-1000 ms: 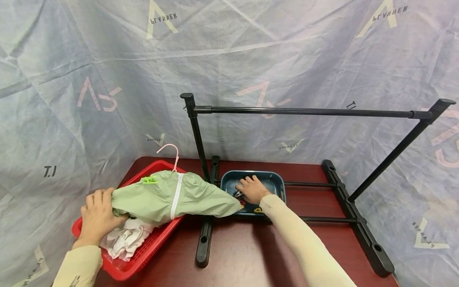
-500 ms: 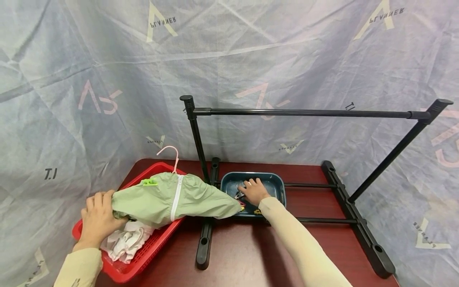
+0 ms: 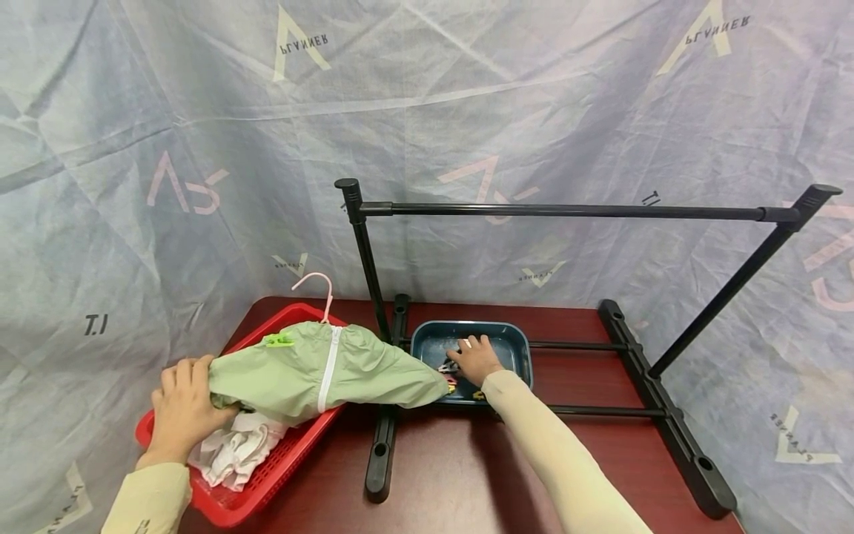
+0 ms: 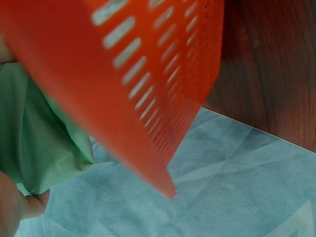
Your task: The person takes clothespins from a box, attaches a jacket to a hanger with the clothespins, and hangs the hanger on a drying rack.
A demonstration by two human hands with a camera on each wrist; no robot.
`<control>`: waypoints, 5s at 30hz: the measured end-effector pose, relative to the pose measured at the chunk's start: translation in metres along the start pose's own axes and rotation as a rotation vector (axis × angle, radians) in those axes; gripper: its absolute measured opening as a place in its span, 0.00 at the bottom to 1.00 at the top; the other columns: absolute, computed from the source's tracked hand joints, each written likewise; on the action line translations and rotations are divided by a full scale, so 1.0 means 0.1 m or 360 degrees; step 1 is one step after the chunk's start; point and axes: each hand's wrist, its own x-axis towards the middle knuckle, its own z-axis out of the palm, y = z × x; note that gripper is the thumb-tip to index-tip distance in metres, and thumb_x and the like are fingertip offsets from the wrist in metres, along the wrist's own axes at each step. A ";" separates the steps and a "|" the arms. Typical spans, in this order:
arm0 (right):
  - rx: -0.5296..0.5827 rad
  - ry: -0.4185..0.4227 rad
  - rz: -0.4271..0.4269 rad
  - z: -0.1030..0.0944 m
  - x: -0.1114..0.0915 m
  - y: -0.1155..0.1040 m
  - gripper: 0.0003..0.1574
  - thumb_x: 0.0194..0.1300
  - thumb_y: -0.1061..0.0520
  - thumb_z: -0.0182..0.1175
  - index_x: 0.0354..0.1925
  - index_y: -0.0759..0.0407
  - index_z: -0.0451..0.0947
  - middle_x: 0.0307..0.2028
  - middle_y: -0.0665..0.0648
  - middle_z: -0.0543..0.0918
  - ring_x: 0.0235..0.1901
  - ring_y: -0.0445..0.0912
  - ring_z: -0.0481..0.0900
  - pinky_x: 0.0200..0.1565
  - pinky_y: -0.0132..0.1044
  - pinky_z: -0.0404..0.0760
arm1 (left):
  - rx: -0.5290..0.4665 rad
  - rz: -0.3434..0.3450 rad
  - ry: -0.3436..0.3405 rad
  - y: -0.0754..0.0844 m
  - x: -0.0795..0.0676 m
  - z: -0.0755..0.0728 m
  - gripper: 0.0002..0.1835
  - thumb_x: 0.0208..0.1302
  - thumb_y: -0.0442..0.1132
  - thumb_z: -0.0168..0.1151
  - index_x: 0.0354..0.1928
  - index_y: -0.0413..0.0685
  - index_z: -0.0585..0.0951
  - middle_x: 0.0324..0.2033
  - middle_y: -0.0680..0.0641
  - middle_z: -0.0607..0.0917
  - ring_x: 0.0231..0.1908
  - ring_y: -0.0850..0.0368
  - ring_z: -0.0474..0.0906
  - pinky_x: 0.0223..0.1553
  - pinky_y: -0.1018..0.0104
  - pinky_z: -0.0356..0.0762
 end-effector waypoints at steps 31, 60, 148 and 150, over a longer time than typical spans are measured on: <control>0.0195 0.0077 -0.0003 -0.01 -0.08 0.07 0.24 0.70 0.42 0.58 0.60 0.47 0.73 0.57 0.54 0.77 0.54 0.55 0.73 0.55 0.55 0.70 | -0.0001 0.0000 -0.0001 0.00 -0.01 0.00 0.51 0.25 0.42 0.81 0.57 0.35 0.66 0.46 0.32 0.67 0.48 0.27 0.59 0.31 0.31 0.61; 0.0323 0.0215 -0.0160 0.03 -0.22 0.23 0.21 0.71 0.49 0.60 0.60 0.52 0.74 0.52 0.54 0.81 0.51 0.54 0.75 0.54 0.55 0.71 | 0.0008 0.0002 -0.0007 -0.02 -0.01 0.01 0.52 0.25 0.43 0.82 0.57 0.36 0.65 0.46 0.31 0.67 0.48 0.27 0.60 0.31 0.32 0.61; 0.0306 0.0991 -0.0397 -0.30 -0.33 0.47 0.15 0.63 0.49 0.68 0.45 0.52 0.79 0.39 0.50 0.82 0.37 0.49 0.74 0.42 0.46 0.69 | -0.0015 -0.0024 -0.0015 0.00 -0.05 0.00 0.52 0.24 0.41 0.82 0.58 0.35 0.65 0.47 0.31 0.67 0.49 0.26 0.60 0.32 0.31 0.61; 0.0328 0.0997 -0.0392 -0.30 -0.34 0.47 0.14 0.63 0.49 0.67 0.45 0.52 0.79 0.38 0.50 0.81 0.37 0.49 0.73 0.42 0.46 0.69 | -0.0018 -0.0029 -0.0018 0.00 -0.05 0.00 0.52 0.25 0.41 0.82 0.58 0.35 0.65 0.47 0.31 0.67 0.49 0.26 0.60 0.32 0.31 0.61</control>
